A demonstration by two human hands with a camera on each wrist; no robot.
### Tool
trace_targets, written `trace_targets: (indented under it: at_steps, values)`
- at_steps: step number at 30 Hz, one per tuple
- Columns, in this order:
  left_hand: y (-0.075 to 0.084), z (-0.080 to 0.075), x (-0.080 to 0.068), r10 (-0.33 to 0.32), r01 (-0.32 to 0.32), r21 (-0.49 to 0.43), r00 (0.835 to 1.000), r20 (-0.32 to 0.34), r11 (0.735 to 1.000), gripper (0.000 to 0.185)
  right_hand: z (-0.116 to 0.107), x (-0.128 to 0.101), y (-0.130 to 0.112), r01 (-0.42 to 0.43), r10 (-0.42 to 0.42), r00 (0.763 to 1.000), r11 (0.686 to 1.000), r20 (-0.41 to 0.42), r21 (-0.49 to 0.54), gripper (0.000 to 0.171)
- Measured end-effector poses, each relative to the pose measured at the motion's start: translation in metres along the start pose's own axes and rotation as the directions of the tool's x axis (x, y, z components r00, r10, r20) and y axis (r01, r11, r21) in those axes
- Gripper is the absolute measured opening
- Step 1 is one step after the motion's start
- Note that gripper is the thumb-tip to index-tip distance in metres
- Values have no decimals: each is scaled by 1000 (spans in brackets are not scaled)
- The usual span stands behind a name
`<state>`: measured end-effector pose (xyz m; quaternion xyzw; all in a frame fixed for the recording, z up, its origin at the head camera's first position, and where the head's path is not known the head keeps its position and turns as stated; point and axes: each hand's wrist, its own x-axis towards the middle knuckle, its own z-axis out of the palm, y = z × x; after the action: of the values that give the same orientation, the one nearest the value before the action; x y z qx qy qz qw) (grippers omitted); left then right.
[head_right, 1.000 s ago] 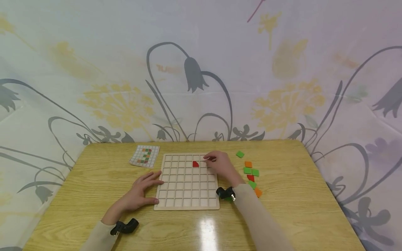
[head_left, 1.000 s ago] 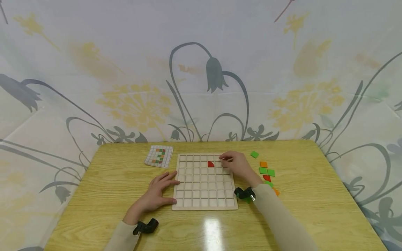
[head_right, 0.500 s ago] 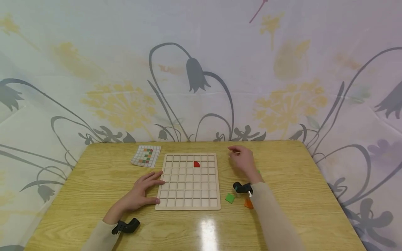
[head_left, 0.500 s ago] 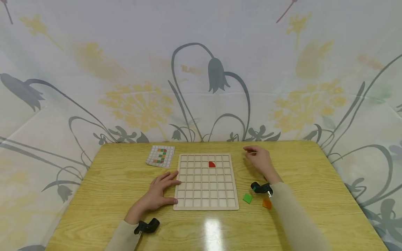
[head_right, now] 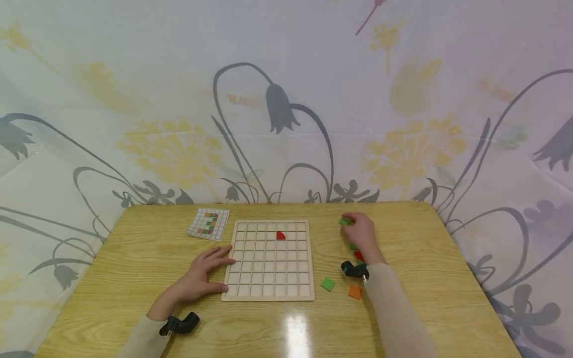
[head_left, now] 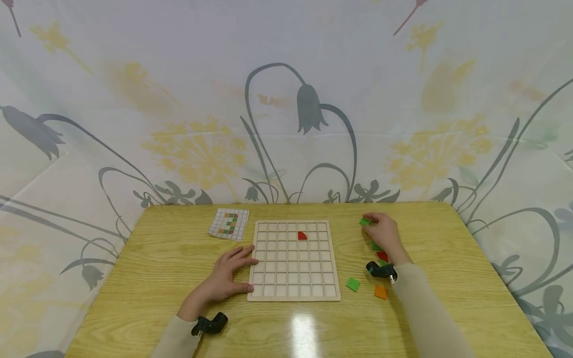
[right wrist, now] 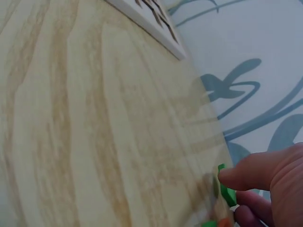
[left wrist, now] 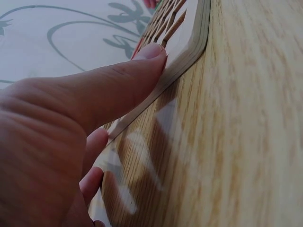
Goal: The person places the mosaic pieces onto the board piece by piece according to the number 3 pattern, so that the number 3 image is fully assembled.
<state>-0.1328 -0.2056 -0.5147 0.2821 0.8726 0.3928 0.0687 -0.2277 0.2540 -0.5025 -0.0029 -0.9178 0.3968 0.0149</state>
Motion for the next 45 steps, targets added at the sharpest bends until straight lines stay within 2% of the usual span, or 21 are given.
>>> trace_targets:
  at_steps: [6, 14, 19, 36, 45]
  values:
    - [1, 0, 1, -5, 5, 3, 1000, -1, 1000, 56, 1, -1, 4, 0, 0, 1000, 1000, 5, -15, 43]
    - [0, 0, 1, -23, 23, -5, 1000, 8, 1000, 57, 5, -1, 4, 21, -23, 998, 999, -67, -39, 36]
    - [-1, 1, 0, -16, 16, -6, 1000, 9, 1000, 57, 5, 0, 2, 1, -3, 996, 1000, -87, -21, 37]
    - [2, 0, 0, -25, 25, -16, 1000, 4, 1000, 57, 6, 0, -6, 0, -3, 996, 1000, -90, -30, 38]
    - [2, 1, 1, -21, 21, -13, 1000, -3, 1000, 56, 17, -2, -29, 89, -91, 995, 995, -33, -41, 38]
